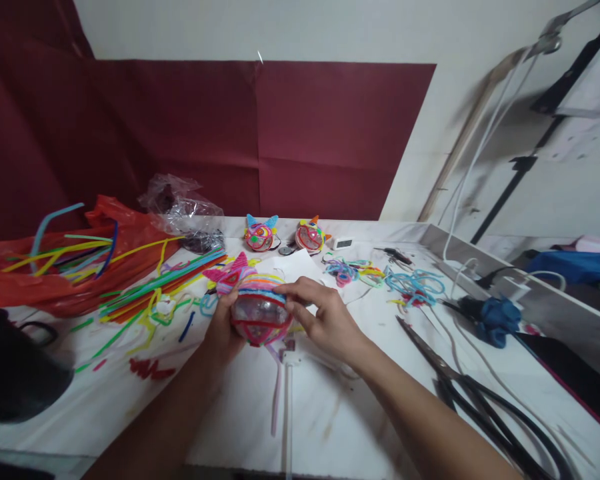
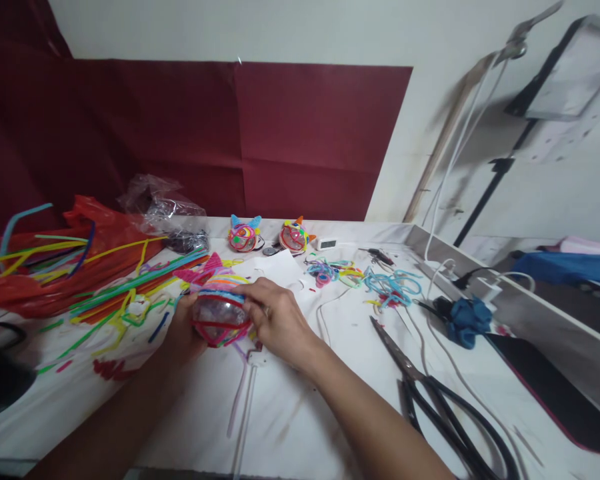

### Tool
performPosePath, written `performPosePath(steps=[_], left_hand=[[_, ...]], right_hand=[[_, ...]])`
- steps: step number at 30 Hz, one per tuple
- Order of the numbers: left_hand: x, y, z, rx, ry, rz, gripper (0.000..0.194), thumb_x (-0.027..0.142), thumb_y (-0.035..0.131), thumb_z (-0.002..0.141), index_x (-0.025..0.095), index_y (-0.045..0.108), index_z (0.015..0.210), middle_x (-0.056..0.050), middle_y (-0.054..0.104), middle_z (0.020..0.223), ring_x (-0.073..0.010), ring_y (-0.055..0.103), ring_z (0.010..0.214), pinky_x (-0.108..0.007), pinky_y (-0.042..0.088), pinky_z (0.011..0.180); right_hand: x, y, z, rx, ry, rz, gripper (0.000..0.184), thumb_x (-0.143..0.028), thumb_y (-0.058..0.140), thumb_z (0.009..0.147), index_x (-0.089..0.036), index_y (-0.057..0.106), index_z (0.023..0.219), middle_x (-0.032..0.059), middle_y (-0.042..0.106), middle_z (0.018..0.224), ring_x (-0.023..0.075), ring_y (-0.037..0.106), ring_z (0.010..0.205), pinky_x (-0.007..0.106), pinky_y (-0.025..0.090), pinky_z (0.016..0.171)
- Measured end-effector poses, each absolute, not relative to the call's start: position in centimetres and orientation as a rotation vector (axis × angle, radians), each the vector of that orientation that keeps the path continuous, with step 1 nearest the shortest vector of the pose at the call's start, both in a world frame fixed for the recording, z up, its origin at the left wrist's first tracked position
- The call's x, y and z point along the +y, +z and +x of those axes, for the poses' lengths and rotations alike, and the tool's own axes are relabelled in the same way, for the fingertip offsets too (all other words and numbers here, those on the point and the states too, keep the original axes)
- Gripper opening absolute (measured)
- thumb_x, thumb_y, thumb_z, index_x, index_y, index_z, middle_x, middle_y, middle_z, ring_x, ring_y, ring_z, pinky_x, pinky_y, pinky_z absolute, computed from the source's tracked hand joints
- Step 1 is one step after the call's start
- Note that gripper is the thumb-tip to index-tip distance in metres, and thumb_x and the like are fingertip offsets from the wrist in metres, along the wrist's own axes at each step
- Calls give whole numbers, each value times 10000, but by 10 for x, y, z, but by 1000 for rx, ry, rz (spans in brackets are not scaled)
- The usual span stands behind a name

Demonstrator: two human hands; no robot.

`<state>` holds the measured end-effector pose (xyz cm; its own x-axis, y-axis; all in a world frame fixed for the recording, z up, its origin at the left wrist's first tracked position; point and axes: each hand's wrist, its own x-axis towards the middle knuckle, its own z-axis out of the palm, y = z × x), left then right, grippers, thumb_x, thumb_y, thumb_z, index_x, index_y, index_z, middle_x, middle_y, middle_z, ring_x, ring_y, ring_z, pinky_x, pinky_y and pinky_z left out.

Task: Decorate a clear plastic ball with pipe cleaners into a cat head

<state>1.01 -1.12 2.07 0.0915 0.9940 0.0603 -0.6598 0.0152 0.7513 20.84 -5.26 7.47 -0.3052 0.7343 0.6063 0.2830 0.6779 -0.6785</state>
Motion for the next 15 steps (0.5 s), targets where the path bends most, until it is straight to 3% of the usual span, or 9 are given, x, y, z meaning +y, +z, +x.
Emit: performPosePath(steps=[4,9,15], left_hand=[[-10,20,10,627,1390,764,316,439,785,706,176,768,881,-72,824,931,-311,770,918,-408,639,807],[-10,21,9,671,1408,793,335,500,768,740,198,763,885,-40,820,901,-349,760,990,-444,638,850],[-9,20,6,536,1377,783,373,486,844,681,186,755,884,-65,824,893,-342,773,926,-438,653,810]], right_hand=[[-54,75,205,-1553,866,-927,122,-247,704,820,-198,694,932,-14,655,709,141,608,653,270,503,652],[-54,79,202,-1336,1156,-976,238,-340,791,648,-200,655,783,-36,606,621,118,530,569,250,419,550],[-50,84,202,-1192,1311,-1033,355,-311,878,524,-201,604,721,-92,532,479,73,418,450,218,339,479]])
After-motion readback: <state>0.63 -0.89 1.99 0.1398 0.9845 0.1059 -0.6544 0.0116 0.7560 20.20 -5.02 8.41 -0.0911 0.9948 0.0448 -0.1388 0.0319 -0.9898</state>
